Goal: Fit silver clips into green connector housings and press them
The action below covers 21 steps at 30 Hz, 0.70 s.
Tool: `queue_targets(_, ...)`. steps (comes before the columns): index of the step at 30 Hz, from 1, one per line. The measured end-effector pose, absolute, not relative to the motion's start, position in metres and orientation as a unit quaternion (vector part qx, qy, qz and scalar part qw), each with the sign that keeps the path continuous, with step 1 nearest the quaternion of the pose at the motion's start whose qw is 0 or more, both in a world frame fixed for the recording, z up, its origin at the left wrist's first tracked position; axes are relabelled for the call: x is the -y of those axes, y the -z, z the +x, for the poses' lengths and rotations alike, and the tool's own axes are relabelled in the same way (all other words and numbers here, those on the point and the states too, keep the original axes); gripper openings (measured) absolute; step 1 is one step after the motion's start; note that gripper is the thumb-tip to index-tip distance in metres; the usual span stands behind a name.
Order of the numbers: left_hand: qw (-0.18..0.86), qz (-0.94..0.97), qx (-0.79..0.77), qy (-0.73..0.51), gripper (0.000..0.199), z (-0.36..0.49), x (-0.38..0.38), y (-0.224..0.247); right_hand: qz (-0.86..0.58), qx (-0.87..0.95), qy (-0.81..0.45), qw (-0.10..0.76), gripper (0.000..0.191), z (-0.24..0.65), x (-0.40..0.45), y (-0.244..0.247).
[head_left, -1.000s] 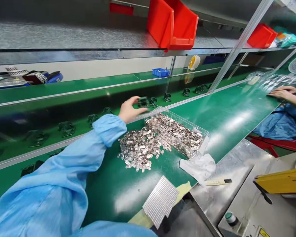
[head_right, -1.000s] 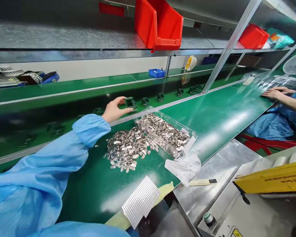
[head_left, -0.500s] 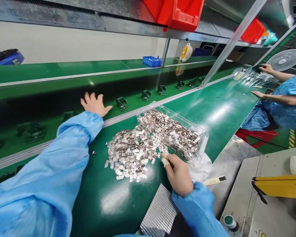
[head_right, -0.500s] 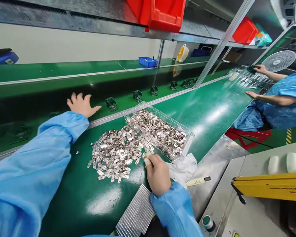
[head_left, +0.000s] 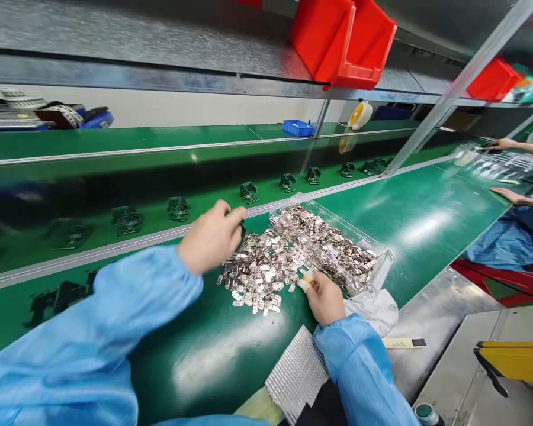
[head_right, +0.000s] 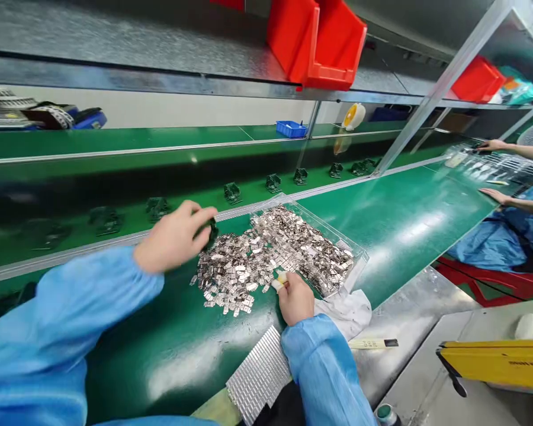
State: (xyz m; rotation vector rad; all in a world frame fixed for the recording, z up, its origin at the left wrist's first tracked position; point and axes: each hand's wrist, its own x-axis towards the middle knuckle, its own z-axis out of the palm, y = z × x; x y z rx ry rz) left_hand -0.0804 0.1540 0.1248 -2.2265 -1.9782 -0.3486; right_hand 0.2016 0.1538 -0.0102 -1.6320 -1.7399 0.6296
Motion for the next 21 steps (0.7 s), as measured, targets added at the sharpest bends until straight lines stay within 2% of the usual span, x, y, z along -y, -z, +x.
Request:
queue_targets(4,0.022,-0.793,0.605,0.065,0.037,-0.051,-0.038,-0.098,-0.581,0.646,-0.319,0.378,0.024,0.208,-0.144,0.001)
queue_targets(8,-0.035,-0.768,0.639,0.027,0.041,-0.047,0.018,-0.065,-0.551,0.609,-0.379,0.426,0.031,0.209,-0.102,-0.023)
queue_targets(9,-0.048,-0.757,0.65,0.035,0.05,-0.049,0.025,-0.061,-0.545,0.594,-0.391,0.444,0.03,0.209,-0.088,-0.029)
queue_targets(12,-0.095,-0.727,0.674,0.09,0.094,-0.067,0.038,-0.056,-0.539,0.546,-0.414,0.49,0.026,0.213,-0.045,-0.04)
queue_targets(15,-0.137,-0.736,0.643,0.159,0.114,-0.093,0.04,-0.045,-0.539,0.527,-0.437,0.492,0.023,0.215,-0.008,-0.04)
queue_targets(17,-0.155,-0.753,0.609,0.197,0.113,-0.108,0.035,-0.031,-0.521,0.523,-0.469,0.485,0.019,0.21,0.009,-0.035)
queue_targets(21,-0.205,-0.778,0.548,0.229,0.095,-0.112,0.018,-0.007,-0.488,0.541,-0.495,0.474,0.011,0.19,0.025,-0.028)
